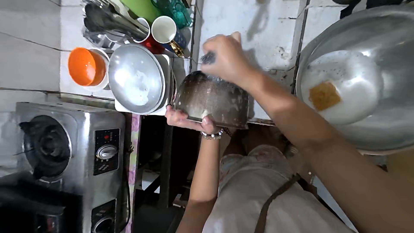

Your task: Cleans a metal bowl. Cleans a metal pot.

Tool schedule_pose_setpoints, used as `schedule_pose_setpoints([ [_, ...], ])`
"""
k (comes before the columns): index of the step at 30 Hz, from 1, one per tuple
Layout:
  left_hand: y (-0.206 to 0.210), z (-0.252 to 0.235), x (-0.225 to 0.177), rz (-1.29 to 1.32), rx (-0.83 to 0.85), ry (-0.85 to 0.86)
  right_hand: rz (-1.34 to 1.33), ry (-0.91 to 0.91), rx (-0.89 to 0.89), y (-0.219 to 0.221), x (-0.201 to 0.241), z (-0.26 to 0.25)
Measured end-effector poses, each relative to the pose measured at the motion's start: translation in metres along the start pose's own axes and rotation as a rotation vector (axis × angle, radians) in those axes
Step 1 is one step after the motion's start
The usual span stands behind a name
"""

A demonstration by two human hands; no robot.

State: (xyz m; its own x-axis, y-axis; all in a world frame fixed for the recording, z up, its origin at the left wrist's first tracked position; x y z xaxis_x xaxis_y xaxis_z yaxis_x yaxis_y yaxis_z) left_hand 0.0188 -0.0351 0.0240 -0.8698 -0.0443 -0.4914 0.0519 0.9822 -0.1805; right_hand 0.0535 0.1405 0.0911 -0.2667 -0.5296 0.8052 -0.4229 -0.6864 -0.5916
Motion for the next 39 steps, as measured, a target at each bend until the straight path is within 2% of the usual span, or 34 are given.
schedule_pose_setpoints([
  [2, -0.001, 0.001, 0.0, 0.036, -0.001, -0.017, 0.013, 0.01, -0.02, -0.003, 0.006, 0.003],
  [5, -0.001, 0.007, -0.002, 0.048, 0.025, -0.022, -0.096, -0.226, 0.055, 0.024, 0.048, 0.03],
  [6, 0.0, 0.004, -0.004, 0.043, 0.024, 0.0, -0.102, -0.219, 0.073, 0.024, 0.046, 0.026],
  [9, 0.005, -0.005, -0.008, 0.004, 0.017, 0.063, 0.046, -0.006, 0.035, 0.004, 0.011, -0.007],
  [11, 0.008, -0.011, -0.005, 0.088, -0.015, 0.013, 0.037, -0.053, 0.025, 0.006, 0.026, -0.001],
  [13, 0.009, -0.007, -0.005, 0.133, -0.015, -0.034, -0.066, -0.22, 0.043, 0.022, 0.048, 0.018],
  [14, 0.007, -0.005, -0.008, 0.098, 0.006, -0.023, -0.091, -0.227, 0.056, 0.023, 0.045, 0.02],
  [16, 0.006, -0.005, -0.013, 0.004, 0.023, 0.051, -0.012, -0.064, 0.06, 0.006, 0.017, 0.005],
  [18, 0.001, -0.004, -0.011, -0.001, 0.008, 0.034, 0.077, 0.053, -0.003, -0.006, -0.006, -0.003],
  [20, 0.0, 0.0, -0.004, 0.019, 0.02, -0.034, 0.018, -0.075, -0.09, -0.006, 0.013, 0.017],
  [22, 0.001, 0.001, -0.009, 0.029, 0.026, 0.019, -0.151, -0.259, -0.16, 0.009, 0.026, 0.043],
  [23, 0.002, 0.0, -0.014, 0.017, 0.027, 0.059, -0.209, -0.274, -0.193, 0.011, 0.019, 0.047],
  [25, 0.008, -0.005, -0.017, -0.013, 0.01, 0.096, -0.185, -0.202, -0.318, -0.002, -0.012, 0.039],
  [27, 0.005, -0.003, -0.011, 0.009, 0.006, 0.047, -0.143, -0.104, -0.415, -0.01, -0.031, 0.041],
  [28, 0.004, -0.001, -0.006, 0.013, 0.013, 0.016, -0.15, -0.109, -0.424, -0.01, -0.024, 0.049],
  [31, -0.002, 0.005, -0.005, -0.033, 0.054, 0.013, -0.266, -0.289, -0.399, 0.01, 0.006, 0.075],
  [33, 0.002, 0.0, -0.009, -0.054, 0.079, 0.023, -0.315, -0.256, -0.426, 0.004, -0.017, 0.071],
  [35, 0.001, -0.001, -0.009, -0.055, 0.072, 0.004, -0.273, -0.115, -0.503, -0.009, -0.045, 0.067],
  [36, -0.003, 0.002, -0.003, -0.026, 0.067, -0.004, -0.267, -0.078, -0.516, -0.01, -0.046, 0.071],
  [39, -0.011, 0.029, 0.025, 0.031, 0.021, 0.061, -0.345, -0.227, -0.516, 0.008, -0.014, 0.096],
])
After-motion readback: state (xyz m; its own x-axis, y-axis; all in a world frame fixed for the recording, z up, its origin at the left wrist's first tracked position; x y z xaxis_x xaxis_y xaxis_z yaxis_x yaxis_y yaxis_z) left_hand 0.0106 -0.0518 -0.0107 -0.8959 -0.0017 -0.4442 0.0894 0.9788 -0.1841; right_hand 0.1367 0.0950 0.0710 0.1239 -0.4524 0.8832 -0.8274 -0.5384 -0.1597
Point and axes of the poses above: each hand's wrist, its own z-axis away from the middle knuckle, its own y-axis out of the palm, x = y × z, the point moved 5 cm from there along -z, towards the middle knuckle, and after that the axes turned 7 degrees about -z, right-handed, at the moved point
